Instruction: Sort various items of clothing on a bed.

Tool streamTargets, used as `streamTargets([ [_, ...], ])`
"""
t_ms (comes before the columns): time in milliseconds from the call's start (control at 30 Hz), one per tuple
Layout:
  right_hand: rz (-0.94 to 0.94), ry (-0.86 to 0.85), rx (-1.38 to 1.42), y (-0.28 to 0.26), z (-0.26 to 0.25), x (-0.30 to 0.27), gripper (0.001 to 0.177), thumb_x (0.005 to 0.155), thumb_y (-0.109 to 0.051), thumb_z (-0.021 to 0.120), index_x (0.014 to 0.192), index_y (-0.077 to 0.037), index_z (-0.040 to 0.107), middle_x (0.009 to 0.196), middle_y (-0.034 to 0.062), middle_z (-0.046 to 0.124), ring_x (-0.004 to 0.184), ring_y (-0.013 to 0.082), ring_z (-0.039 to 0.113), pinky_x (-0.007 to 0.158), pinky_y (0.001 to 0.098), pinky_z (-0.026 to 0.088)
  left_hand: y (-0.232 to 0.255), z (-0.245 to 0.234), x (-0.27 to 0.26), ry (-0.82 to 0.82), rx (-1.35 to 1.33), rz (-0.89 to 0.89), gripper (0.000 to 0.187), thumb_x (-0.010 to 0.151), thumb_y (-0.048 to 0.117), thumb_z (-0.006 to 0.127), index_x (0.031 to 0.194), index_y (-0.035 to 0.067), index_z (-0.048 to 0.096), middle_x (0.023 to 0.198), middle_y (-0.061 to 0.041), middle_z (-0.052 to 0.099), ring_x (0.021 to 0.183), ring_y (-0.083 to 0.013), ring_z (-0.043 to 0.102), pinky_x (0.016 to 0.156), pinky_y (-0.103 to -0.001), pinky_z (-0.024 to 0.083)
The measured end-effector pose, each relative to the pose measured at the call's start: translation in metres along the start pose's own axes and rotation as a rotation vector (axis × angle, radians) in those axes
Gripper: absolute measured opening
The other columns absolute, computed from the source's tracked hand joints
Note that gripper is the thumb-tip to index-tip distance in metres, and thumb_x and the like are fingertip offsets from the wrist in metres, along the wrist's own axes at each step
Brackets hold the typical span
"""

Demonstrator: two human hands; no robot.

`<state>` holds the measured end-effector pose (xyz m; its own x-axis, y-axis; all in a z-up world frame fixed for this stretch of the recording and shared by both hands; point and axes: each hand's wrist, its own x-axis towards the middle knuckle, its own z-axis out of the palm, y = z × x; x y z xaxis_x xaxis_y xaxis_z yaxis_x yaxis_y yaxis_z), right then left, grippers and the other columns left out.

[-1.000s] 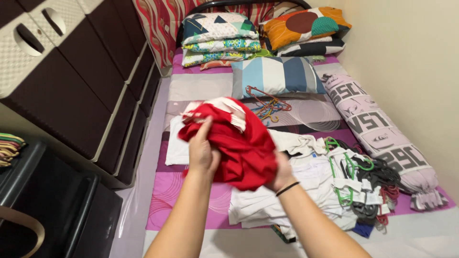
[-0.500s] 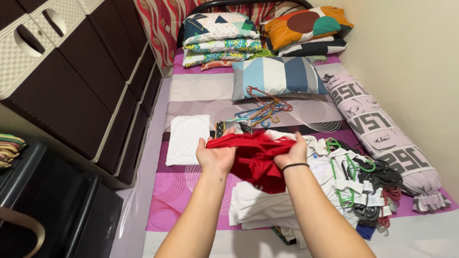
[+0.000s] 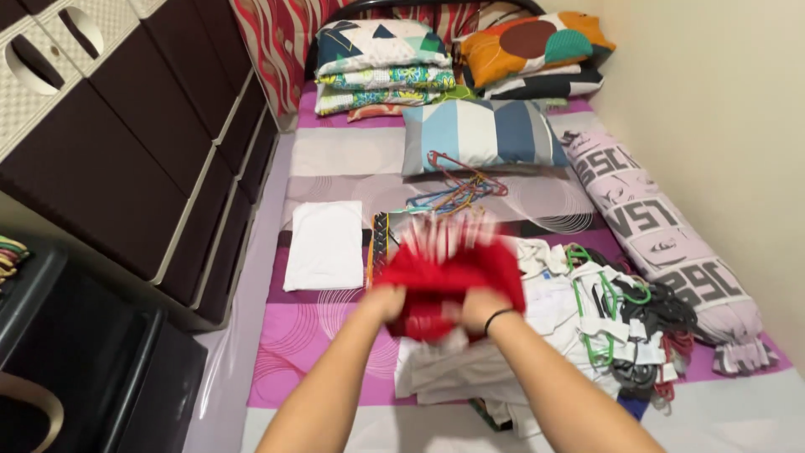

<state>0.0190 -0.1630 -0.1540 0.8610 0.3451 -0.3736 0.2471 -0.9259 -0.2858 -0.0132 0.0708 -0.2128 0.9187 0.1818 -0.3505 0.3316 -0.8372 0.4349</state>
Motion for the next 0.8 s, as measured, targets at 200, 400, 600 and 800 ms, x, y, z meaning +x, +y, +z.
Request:
streamTargets([
  [200, -0.289, -0.003, -0.138, -0.042, -0.062, -0.035, 0.06, 0.079, -0.058, 0.079, 0.113, -0.008, 0.071, 0.108, 0.0189, 0.072, 0.103, 0.035, 0.07, 0.093, 0.0437, 0.056, 0.05, -0.078, -0.047, 0.296, -0.15, -0.107, 0.05, 0.096, 0.039, 0.045, 0.112, 0.001, 0.073, 0.113, -0.027, 0.071, 0.108, -0.0417, 0.07, 0.097, -0.051, 0.053],
  [400, -0.878, 0.347, 0.099, -0.047, -0.102, -0.056, 0.018, 0.078, -0.013, 0.072, 0.094, -0.004, 0.073, 0.095, 0.0157, 0.071, 0.093, 0.0367, 0.067, 0.083, 0.0456, 0.054, 0.043, -0.12, -0.044, 0.239, -0.052, 0.318, 0.047, 0.09, 0.042, 0.059, 0.097, 0.0, 0.079, 0.097, -0.027, 0.074, 0.094, -0.0416, 0.072, 0.087, -0.047, 0.056],
  [600, -0.528, 1.189, 0.357, -0.032, -0.125, -0.059, 0.016, 0.089, 0.0, 0.059, 0.103, -0.001, 0.069, 0.102, 0.0151, 0.066, 0.096, 0.0321, 0.065, 0.085, 0.0402, 0.054, 0.055, -0.181, -0.151, -0.104, -0.633, 0.519, 0.043, 0.078, 0.04, 0.081, 0.098, 0.002, 0.077, 0.082, -0.004, 0.075, 0.073, -0.0111, 0.065, 0.067, -0.033, 0.056],
  [800, -0.654, 0.091, 1.101, -0.006, -0.172, -0.059, 0.02, 0.095, -0.019, 0.068, 0.096, 0.0, 0.072, 0.087, -0.0013, 0.073, 0.08, 0.0064, 0.066, 0.076, 0.0251, 0.055, 0.0, -0.213, -0.119, 0.102, -0.706, 0.609, 0.032, 0.082, 0.033, 0.079, 0.1, 0.006, 0.08, 0.085, -0.001, 0.077, 0.08, -0.0093, 0.065, 0.077, -0.029, 0.053],
])
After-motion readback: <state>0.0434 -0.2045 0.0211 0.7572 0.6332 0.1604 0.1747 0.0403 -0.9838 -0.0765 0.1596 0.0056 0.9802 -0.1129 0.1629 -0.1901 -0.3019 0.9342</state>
